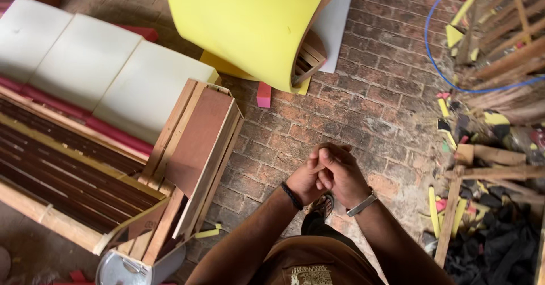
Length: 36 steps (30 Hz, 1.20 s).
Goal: The person sprays adhesive onto a wooden chair frame and then places a large yellow foam sheet onto it. They smooth the foam and later apply a smaller foam strip to the edge, pressing it into place.
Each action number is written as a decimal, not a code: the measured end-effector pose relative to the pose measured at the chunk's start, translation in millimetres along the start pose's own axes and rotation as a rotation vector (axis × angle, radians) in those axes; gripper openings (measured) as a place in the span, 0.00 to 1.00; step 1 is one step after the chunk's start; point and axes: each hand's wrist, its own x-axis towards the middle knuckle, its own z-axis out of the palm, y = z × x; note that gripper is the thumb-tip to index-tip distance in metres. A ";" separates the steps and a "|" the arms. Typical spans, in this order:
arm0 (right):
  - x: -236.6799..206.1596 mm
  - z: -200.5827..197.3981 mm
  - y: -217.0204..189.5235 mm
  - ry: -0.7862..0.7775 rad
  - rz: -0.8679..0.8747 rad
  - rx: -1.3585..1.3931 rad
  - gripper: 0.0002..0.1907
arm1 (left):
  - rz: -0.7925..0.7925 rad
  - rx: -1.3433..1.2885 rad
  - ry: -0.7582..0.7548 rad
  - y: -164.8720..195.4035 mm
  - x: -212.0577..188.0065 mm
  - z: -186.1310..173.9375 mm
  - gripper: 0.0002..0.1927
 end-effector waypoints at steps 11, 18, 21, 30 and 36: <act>74.6 -38.9 -28.1 -0.103 0.178 -0.066 0.20 | 0.238 0.008 0.262 17.2 49.3 -9.5 0.21; 163.3 7.2 -46.9 -0.332 0.089 -0.664 0.24 | 0.412 -0.157 0.273 66.9 64.5 -73.5 0.12; 214.4 12.7 -51.3 -0.380 0.085 -0.661 0.24 | 0.424 -0.047 0.378 112.1 77.1 -78.0 0.13; 465.3 -16.8 -48.5 -0.179 -0.092 -1.656 0.27 | 0.256 0.078 0.472 227.8 127.3 -104.9 0.21; 610.9 -89.0 11.0 -0.190 0.017 -2.229 0.50 | 0.173 0.030 0.643 255.5 148.3 -167.5 0.20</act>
